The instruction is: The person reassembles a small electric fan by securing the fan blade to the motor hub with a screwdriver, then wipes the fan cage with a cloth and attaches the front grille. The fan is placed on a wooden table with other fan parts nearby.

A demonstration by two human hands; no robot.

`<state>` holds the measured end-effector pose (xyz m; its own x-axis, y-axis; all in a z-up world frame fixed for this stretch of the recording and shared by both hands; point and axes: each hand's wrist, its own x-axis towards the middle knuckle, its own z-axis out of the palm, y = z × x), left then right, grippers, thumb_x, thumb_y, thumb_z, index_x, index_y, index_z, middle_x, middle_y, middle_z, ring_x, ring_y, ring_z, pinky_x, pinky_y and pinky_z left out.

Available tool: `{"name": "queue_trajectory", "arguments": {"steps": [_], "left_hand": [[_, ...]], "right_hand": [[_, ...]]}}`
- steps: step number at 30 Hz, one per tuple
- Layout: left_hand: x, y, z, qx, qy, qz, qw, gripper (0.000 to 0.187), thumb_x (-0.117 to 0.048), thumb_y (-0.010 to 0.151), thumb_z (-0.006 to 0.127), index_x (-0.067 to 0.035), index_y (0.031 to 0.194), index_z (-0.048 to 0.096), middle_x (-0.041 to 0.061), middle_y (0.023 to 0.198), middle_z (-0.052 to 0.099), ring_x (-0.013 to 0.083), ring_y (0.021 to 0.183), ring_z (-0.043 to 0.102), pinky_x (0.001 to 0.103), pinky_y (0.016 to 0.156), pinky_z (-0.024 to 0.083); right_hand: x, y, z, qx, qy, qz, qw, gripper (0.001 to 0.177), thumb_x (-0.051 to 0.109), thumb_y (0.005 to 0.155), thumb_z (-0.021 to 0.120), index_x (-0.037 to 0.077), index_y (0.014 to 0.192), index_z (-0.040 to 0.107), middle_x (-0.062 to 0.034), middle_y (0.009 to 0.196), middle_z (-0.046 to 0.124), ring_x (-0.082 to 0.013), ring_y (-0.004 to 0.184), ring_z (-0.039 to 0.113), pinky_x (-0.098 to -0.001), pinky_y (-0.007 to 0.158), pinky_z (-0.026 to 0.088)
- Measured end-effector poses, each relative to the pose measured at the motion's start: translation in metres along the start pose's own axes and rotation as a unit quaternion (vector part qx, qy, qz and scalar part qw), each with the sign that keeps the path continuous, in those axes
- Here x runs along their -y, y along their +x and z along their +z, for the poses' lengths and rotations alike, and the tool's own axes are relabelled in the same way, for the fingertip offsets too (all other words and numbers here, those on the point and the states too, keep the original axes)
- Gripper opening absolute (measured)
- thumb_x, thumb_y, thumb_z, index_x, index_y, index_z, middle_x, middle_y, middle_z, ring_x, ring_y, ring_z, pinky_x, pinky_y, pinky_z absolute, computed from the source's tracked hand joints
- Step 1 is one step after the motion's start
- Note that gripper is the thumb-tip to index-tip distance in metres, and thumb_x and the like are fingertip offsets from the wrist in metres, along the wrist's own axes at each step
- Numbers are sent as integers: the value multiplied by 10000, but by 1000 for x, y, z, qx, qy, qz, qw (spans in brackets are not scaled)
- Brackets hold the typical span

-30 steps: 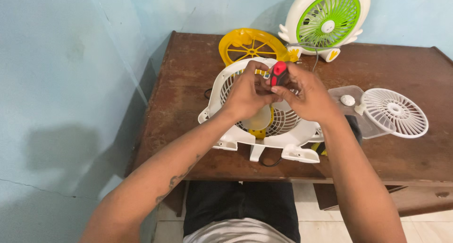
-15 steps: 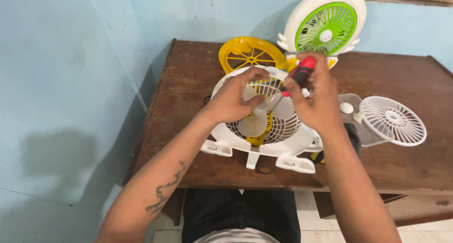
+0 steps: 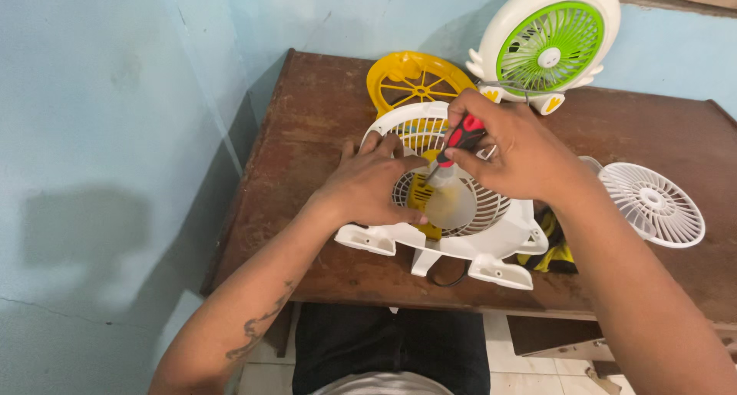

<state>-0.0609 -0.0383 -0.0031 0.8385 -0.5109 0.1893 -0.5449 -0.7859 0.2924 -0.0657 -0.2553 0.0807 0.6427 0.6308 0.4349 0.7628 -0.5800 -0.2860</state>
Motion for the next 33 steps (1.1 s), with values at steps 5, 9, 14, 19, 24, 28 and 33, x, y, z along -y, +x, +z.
{"name": "queue_trajectory", "arguments": {"steps": [5, 9, 14, 19, 24, 28, 33], "left_hand": [[-6, -6, 5, -23, -19, -19, 999, 829, -618, 606, 851, -228, 1315, 669, 146, 1324, 538, 390, 1333, 420, 661, 1063, 328], [-7, -4, 8, -15, -15, -28, 999, 870, -641, 619, 857, -204, 1341, 645, 200, 1397, 470, 478, 1358, 372, 636, 1050, 375], [-3, -1, 6, -7, -4, -30, 1000, 938, -588, 632, 868, -193, 1424, 555, 275, 1480, 349, 553, 1304, 424, 607, 1024, 426], [2, 2, 1, -41, -71, 23, 996, 897, -343, 683, 856, -150, 1474, 479, 274, 1470, 375, 479, 1100, 634, 540, 940, 507], [5, 1, 2, -88, -91, 13, 992, 800, -143, 675, 835, -136, 1418, 535, 251, 1404, 454, 440, 1060, 660, 501, 878, 546], [5, 3, 9, -100, -76, 5, 992, 725, -108, 701, 807, -150, 1385, 569, 206, 1409, 489, 420, 1066, 671, 507, 877, 547], [8, 4, 12, -120, -71, 17, 990, 693, -136, 725, 802, -145, 1382, 579, 224, 1405, 484, 417, 1064, 674, 511, 856, 551]], "right_hand": [[1, 3, 1, 32, -30, 39, 998, 301, 126, 838, 777, 79, 1080, 604, -157, 797, 720, -330, 690, 711, -420, 642, 547], [3, 11, 4, 96, -11, 50, 994, 298, 98, 819, 749, 77, 1078, 602, -113, 846, 753, -333, 717, 719, -427, 665, 544], [6, 24, -3, 148, -84, -23, 985, 316, 49, 727, 767, 56, 1030, 679, -132, 990, 714, -363, 922, 694, -455, 775, 547], [10, 42, -4, 197, -177, 0, 964, 294, 58, 687, 781, 86, 979, 764, -126, 969, 735, -362, 960, 685, -461, 843, 532], [6, 50, -7, 210, -214, 62, 952, 301, 91, 709, 801, 91, 1010, 790, -163, 933, 750, -359, 920, 708, -449, 848, 556], [3, 48, -8, 217, -206, 95, 950, 242, 153, 748, 797, 102, 984, 799, -162, 866, 759, -362, 853, 723, -447, 819, 569], [9, 49, -1, 219, -261, 127, 931, 230, 264, 777, 796, 140, 969, 818, -177, 818, 753, -382, 838, 713, -472, 818, 563]]}}
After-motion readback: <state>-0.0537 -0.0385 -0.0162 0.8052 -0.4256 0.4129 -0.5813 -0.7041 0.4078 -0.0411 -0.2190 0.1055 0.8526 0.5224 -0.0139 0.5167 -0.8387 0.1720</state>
